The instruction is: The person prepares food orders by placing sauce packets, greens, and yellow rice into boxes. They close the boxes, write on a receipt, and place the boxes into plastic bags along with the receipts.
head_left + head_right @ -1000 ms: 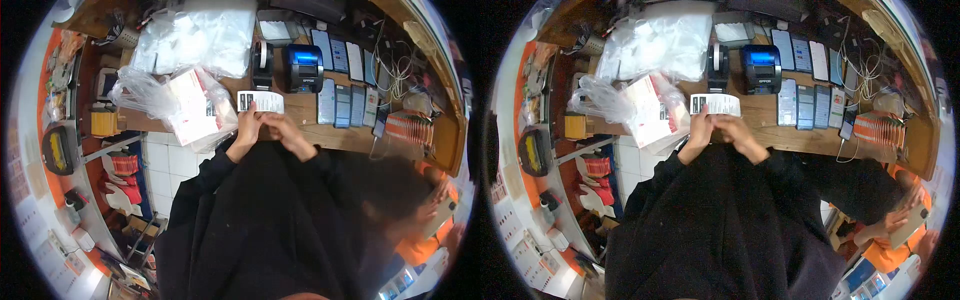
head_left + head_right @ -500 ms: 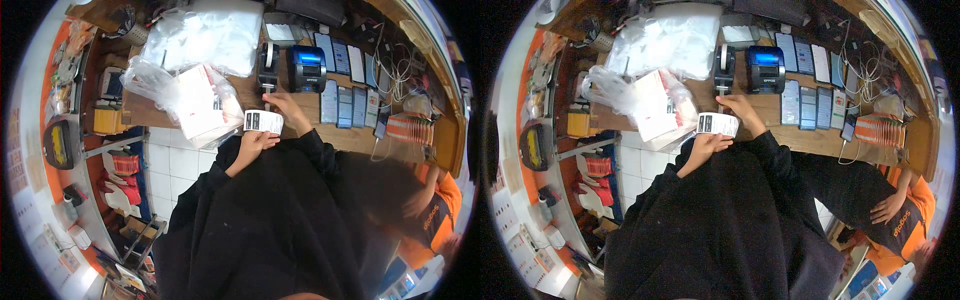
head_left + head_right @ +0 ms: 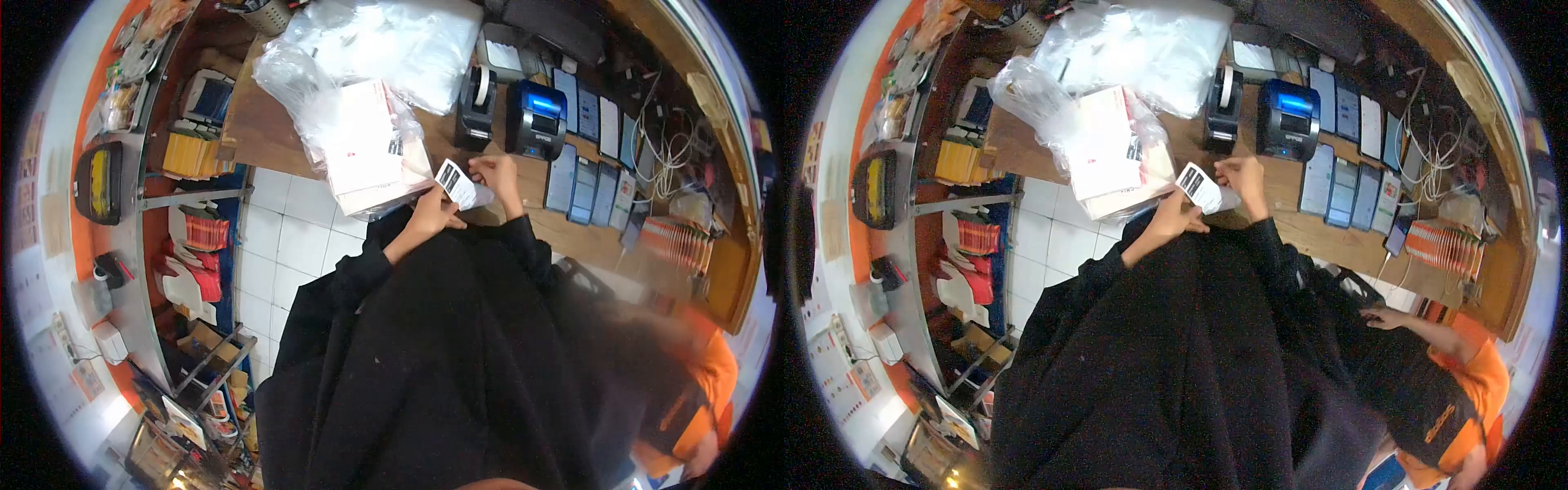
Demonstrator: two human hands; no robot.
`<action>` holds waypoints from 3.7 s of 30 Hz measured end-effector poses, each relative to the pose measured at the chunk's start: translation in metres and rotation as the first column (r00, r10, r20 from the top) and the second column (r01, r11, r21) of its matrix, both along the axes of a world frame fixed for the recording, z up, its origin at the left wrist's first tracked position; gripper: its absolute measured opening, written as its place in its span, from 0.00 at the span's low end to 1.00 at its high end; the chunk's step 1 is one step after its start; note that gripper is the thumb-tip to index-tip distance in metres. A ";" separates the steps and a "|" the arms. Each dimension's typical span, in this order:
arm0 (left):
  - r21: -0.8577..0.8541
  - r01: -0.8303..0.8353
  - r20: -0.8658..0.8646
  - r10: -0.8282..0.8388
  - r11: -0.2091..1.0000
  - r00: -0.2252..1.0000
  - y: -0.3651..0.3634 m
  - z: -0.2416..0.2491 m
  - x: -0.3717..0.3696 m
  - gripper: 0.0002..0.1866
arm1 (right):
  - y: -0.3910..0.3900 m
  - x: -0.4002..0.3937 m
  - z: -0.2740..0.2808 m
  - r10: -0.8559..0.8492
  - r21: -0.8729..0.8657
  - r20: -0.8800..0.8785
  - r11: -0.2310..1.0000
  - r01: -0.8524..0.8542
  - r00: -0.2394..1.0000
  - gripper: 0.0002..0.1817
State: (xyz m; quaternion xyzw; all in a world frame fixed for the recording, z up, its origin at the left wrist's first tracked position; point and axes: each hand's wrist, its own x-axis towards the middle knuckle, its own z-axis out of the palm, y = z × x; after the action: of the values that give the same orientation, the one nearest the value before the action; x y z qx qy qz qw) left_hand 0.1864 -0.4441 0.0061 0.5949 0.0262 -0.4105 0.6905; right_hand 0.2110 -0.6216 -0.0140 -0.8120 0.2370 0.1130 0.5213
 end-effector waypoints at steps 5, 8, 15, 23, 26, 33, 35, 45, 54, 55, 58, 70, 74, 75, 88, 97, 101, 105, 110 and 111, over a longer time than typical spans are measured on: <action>0.178 -0.332 0.585 0.172 0.926 0.793 0.051 0.065 -0.008 0.15 | 0.049 0.000 0.057 -0.141 0.598 0.270 0.800 -0.051 0.952 0.15; 0.276 -0.552 0.686 0.241 0.787 0.687 0.080 0.074 0.010 0.15 | 0.084 0.010 0.044 -0.106 0.517 0.270 0.854 -0.052 0.957 0.15; 0.695 -0.621 0.701 -0.151 0.363 0.697 0.133 0.062 0.031 0.26 | 0.102 0.029 -0.003 -0.135 0.278 0.382 0.960 0.026 0.914 0.25; 0.393 -0.566 0.807 0.024 0.725 0.590 0.124 0.023 0.116 0.36 | 0.075 0.017 -0.038 0.116 0.171 0.192 0.974 -0.150 0.975 0.21; 0.475 -0.400 0.812 -0.214 0.784 0.543 0.109 0.019 0.109 0.27 | 0.077 -0.006 -0.038 0.233 -0.025 0.367 0.970 -0.241 0.900 0.26; 0.380 0.008 0.770 -0.321 0.925 0.551 0.086 0.139 0.124 0.12 | 0.043 -0.034 0.067 0.225 0.888 0.256 0.330 -0.321 0.940 0.43; 0.196 0.004 0.776 -0.158 0.981 0.611 0.064 0.196 0.141 0.11 | 0.024 -0.055 0.097 0.230 0.898 0.286 0.274 -0.343 0.930 0.47; -0.533 0.103 0.821 0.483 0.840 0.304 -0.226 0.518 0.223 0.15 | -0.060 -0.156 0.181 -0.215 0.838 0.523 0.305 -0.452 0.825 0.47; 0.098 0.819 0.962 0.158 0.566 -0.224 -0.489 0.561 0.315 0.17 | -0.070 -0.196 0.135 -0.516 0.944 0.293 0.289 -0.159 0.805 0.35; 0.095 0.771 0.965 0.131 0.629 -0.225 -0.529 0.558 0.338 0.16 | -0.069 -0.197 0.130 -0.519 0.940 0.297 0.308 -0.150 0.802 0.35; 0.196 0.473 0.883 0.055 0.859 -0.466 -0.604 0.518 0.370 0.14 | -0.068 -0.195 0.119 -0.643 0.982 0.177 0.164 -0.092 0.745 0.30; -0.099 -0.001 0.744 0.073 0.995 -0.664 -0.315 0.479 0.285 0.24 | -0.132 -0.130 0.134 -0.473 0.852 0.262 0.523 0.028 0.841 0.26; -0.335 -0.422 0.895 0.144 0.843 -0.423 -0.144 0.444 0.400 0.24 | -0.204 -0.089 0.182 -0.402 0.562 0.595 0.827 -0.002 0.696 0.22; -0.389 -0.484 0.917 0.280 0.784 -0.283 -0.116 0.426 0.424 0.23 | -0.222 -0.072 0.221 -0.266 0.359 0.665 0.933 0.013 0.698 0.20; -0.219 -0.182 0.571 0.277 0.959 0.773 -0.092 0.374 0.451 0.29 | -0.219 0.244 0.391 -0.046 0.095 0.622 0.995 -0.017 0.781 0.32; -0.263 0.240 0.584 -0.044 0.935 0.811 -0.162 0.371 0.443 0.37 | -0.269 0.232 0.375 -0.086 0.010 0.731 0.993 0.115 0.676 0.31; -0.142 0.326 0.587 -0.186 0.935 0.788 -0.211 0.366 0.438 0.38 | -0.302 0.220 0.368 -0.293 0.020 0.799 0.885 0.464 0.525 0.26; -0.118 0.344 0.601 -0.208 0.932 0.772 -0.240 0.363 0.426 0.35 | -0.368 0.230 0.335 -0.187 -0.102 0.907 0.774 0.626 0.378 0.25; -0.073 0.246 0.829 -0.078 0.966 0.554 -0.200 0.356 0.403 0.31 | -0.349 0.224 0.337 -0.196 -0.145 0.927 0.602 0.785 0.321 0.25; -0.006 0.071 0.974 -0.010 0.997 0.227 -0.173 0.357 0.383 0.29 | -0.346 0.224 0.335 -0.198 -0.135 0.935 0.569 0.811 0.294 0.25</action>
State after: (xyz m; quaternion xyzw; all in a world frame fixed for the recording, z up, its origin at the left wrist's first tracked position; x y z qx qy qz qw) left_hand 0.5699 -0.6176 0.3629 0.7044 -0.4340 0.0295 0.5610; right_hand 0.4350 -0.9677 0.3214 -0.7394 0.2344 -0.5637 0.2838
